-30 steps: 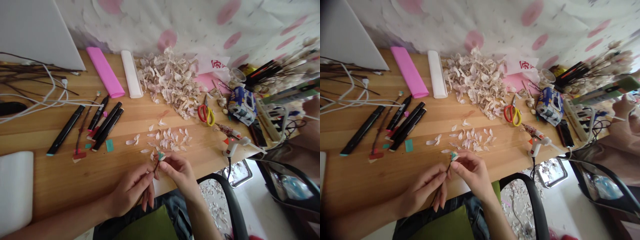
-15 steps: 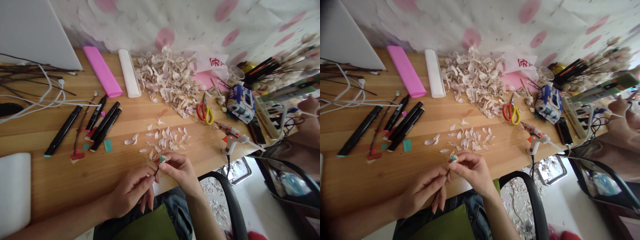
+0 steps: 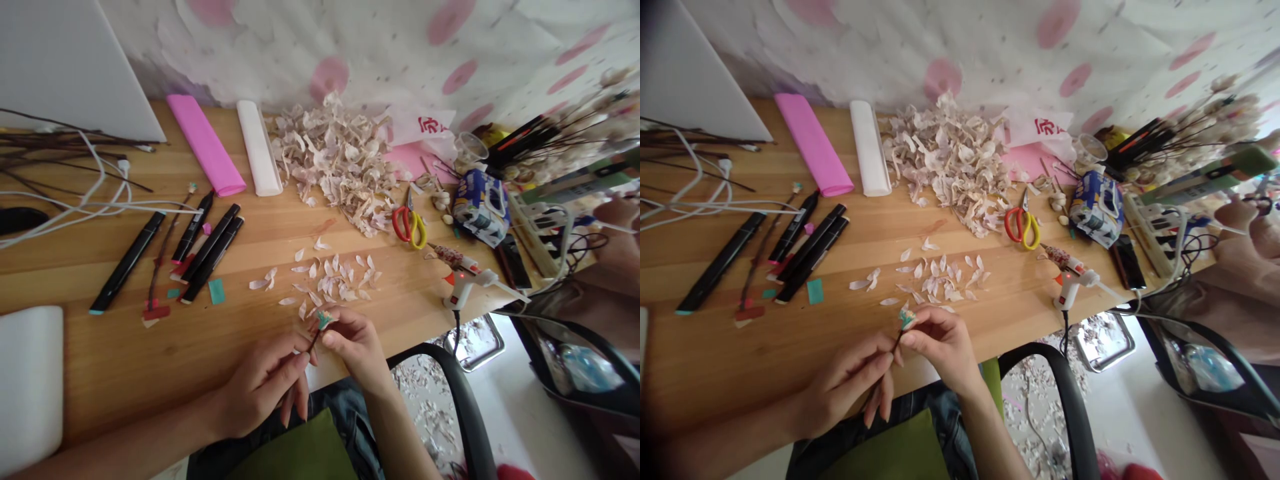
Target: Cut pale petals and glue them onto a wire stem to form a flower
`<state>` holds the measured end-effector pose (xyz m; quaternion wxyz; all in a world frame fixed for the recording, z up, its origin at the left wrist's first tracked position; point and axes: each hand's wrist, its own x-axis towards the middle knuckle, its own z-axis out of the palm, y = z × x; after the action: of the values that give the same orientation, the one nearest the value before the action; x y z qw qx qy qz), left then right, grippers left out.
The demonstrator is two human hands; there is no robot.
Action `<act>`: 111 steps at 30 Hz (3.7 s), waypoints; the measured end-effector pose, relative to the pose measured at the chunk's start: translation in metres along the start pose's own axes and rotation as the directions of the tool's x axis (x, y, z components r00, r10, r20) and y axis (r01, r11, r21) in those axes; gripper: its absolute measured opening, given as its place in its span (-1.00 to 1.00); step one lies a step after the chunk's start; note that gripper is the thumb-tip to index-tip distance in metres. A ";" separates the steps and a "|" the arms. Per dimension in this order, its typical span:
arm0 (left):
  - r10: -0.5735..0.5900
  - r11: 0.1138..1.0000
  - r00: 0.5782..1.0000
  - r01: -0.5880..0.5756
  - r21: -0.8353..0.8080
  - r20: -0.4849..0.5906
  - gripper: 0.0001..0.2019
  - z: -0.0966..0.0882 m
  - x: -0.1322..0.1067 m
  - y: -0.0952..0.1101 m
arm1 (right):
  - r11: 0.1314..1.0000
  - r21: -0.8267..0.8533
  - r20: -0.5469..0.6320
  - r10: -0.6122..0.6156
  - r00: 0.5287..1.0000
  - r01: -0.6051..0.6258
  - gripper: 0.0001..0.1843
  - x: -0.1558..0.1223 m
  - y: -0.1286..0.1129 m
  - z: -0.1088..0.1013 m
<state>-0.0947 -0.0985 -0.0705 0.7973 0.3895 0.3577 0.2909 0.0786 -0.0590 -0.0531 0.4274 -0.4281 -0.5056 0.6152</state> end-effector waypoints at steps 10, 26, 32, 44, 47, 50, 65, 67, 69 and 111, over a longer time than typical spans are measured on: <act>0.011 0.996 1.000 -0.011 0.088 -0.002 -0.49 0.001 0.001 0.004 | 0.999 -0.039 -0.018 -0.011 1.000 0.010 -0.66 -0.001 0.001 -0.004; 0.077 0.988 0.995 -0.084 0.130 0.057 -0.53 0.000 0.000 -0.001 | 0.987 0.154 0.054 0.033 0.998 -0.041 -0.83 -0.002 0.003 -0.006; 0.075 0.991 0.994 -0.084 0.106 0.084 -0.54 -0.002 0.002 -0.003 | 0.983 0.185 0.041 0.000 0.999 -0.007 -0.78 -0.001 0.006 -0.004; 0.072 0.992 0.995 -0.079 0.102 0.068 -0.50 0.000 -0.001 -0.003 | 0.976 0.218 0.073 -0.011 0.997 -0.005 -0.79 -0.004 0.009 -0.007; 0.064 0.992 0.996 -0.070 0.102 0.066 -0.51 0.001 -0.001 -0.002 | 0.975 0.222 0.089 -0.018 0.996 -0.002 -0.77 -0.004 0.009 -0.008; 0.043 0.996 0.996 -0.049 0.078 0.075 -0.50 0.001 -0.002 0.000 | 0.974 0.227 0.095 -0.021 0.995 -0.001 -0.77 -0.003 0.009 -0.008; -0.126 0.911 0.934 0.242 -0.333 0.333 -0.67 -0.004 0.013 0.003 | 0.981 0.192 -0.025 -0.003 1.000 0.007 -0.73 -0.003 0.020 -0.009; -0.114 0.890 0.918 0.264 -0.371 0.381 -0.67 -0.006 0.015 0.002 | 0.981 0.196 -0.034 -0.005 0.999 0.012 -0.72 -0.004 0.022 -0.009; -0.086 0.865 0.895 0.285 -0.413 0.438 -0.67 -0.006 0.016 0.000 | 0.980 0.200 -0.034 -0.008 0.999 0.015 -0.72 -0.005 0.022 -0.008; -0.021 0.730 0.905 0.305 -0.612 0.426 -0.68 -0.009 0.011 -0.011 | 0.900 -0.372 -0.280 -0.342 0.897 0.227 -0.80 -0.023 -0.019 -0.017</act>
<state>-0.0933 -0.0924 -0.0870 0.9605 0.0953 0.0973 0.2428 0.1029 -0.0748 -0.0345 0.5165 -0.5128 -0.5782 0.3686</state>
